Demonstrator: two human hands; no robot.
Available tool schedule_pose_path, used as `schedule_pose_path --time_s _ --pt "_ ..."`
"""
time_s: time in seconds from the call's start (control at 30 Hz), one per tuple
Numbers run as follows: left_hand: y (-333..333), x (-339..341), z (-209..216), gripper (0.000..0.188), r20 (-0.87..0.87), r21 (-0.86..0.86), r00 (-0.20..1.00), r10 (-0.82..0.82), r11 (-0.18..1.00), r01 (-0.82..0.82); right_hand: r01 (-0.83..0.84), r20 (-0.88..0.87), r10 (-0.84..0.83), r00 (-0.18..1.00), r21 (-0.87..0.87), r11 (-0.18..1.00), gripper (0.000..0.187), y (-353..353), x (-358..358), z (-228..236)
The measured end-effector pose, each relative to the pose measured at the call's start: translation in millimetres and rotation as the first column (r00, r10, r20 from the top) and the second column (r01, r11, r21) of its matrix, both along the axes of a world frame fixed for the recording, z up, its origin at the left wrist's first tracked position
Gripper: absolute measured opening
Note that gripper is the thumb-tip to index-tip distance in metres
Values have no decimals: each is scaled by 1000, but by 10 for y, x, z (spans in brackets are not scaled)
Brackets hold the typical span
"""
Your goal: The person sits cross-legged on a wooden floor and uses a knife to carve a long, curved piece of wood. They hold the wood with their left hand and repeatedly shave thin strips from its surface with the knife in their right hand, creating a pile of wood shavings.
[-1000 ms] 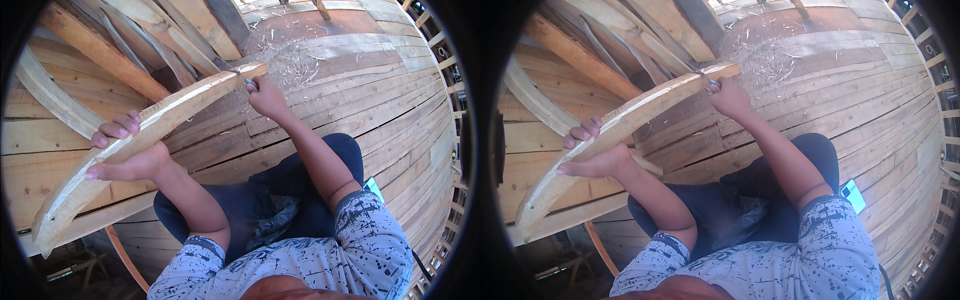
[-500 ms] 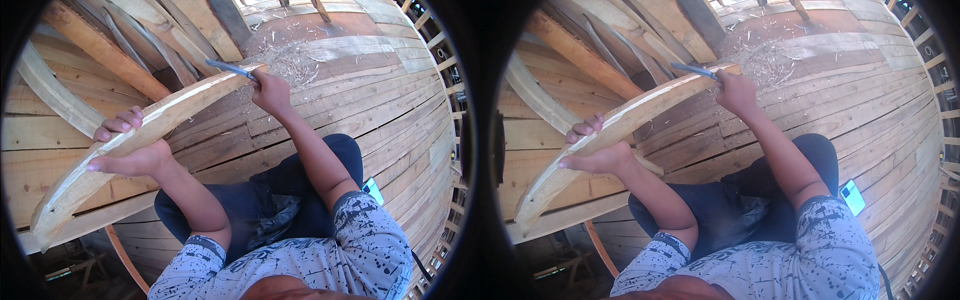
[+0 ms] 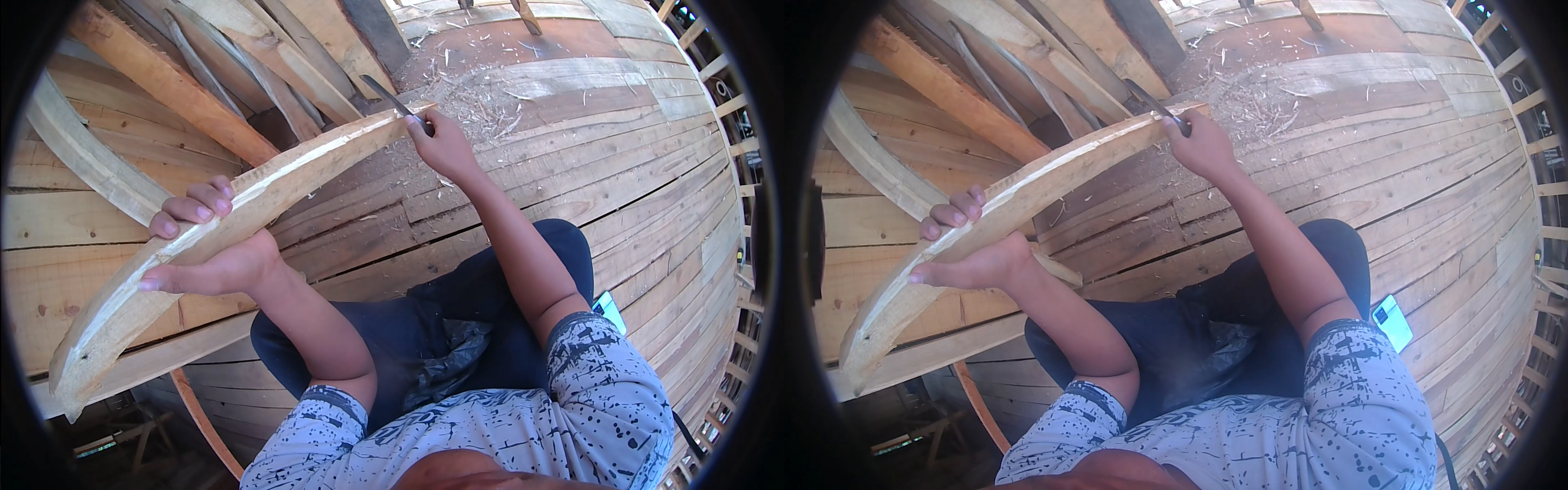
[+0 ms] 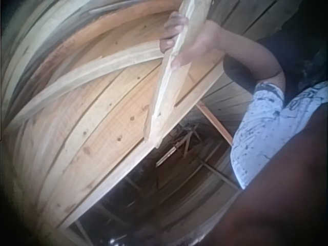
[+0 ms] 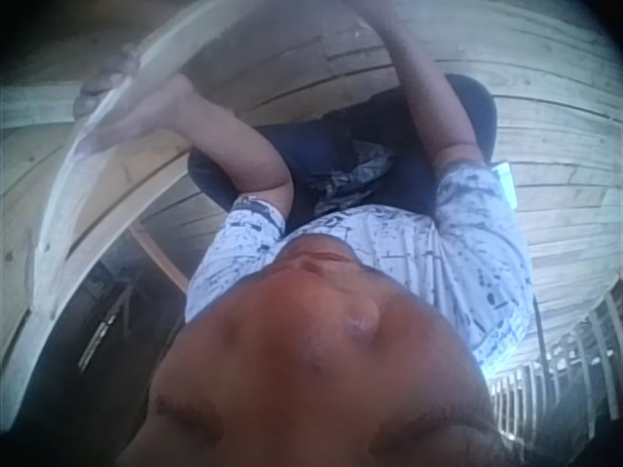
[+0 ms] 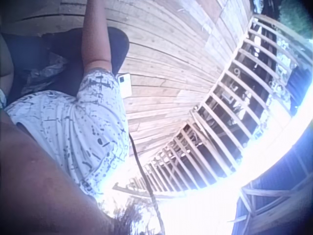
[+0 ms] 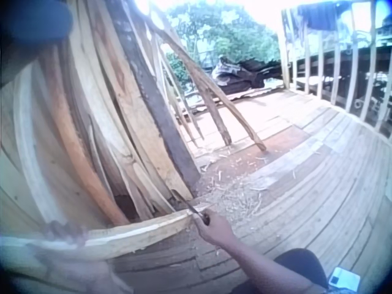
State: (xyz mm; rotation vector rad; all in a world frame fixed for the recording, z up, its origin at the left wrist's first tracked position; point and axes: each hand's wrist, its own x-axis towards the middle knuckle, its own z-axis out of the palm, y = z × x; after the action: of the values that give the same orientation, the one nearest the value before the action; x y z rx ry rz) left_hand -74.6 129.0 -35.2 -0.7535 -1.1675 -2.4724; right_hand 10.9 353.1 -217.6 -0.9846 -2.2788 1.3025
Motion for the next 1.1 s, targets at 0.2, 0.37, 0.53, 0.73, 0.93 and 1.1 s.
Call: schedule_pose_path --time_s 0.2,0.37,0.53,0.73,0.93,1.1 --pt "26 44 8 68 -32 4 998 -47 999 47 -27 153 8 988 123 992 71 -112 71 316" --pt "74 111 20 69 -51 21 996 -79 997 80 61 105 -86 991 217 974 65 -69 39 237" --pt "67 112 10 69 -103 18 988 -116 993 118 60 115 -83 990 190 980 60 -103 27 306" --pt "79 110 4 70 -123 25 982 -144 989 148 51 -33 -62 998 -268 962 62 -5 -28 139" --pt "72 124 6 69 -114 -10 984 -137 991 137 -127 -94 110 989 -930 345 55 101 30 241" --pt "52 73 -22 71 -135 23 975 -177 983 182 -228 -225 113 968 -973 21 54 179 41 142"
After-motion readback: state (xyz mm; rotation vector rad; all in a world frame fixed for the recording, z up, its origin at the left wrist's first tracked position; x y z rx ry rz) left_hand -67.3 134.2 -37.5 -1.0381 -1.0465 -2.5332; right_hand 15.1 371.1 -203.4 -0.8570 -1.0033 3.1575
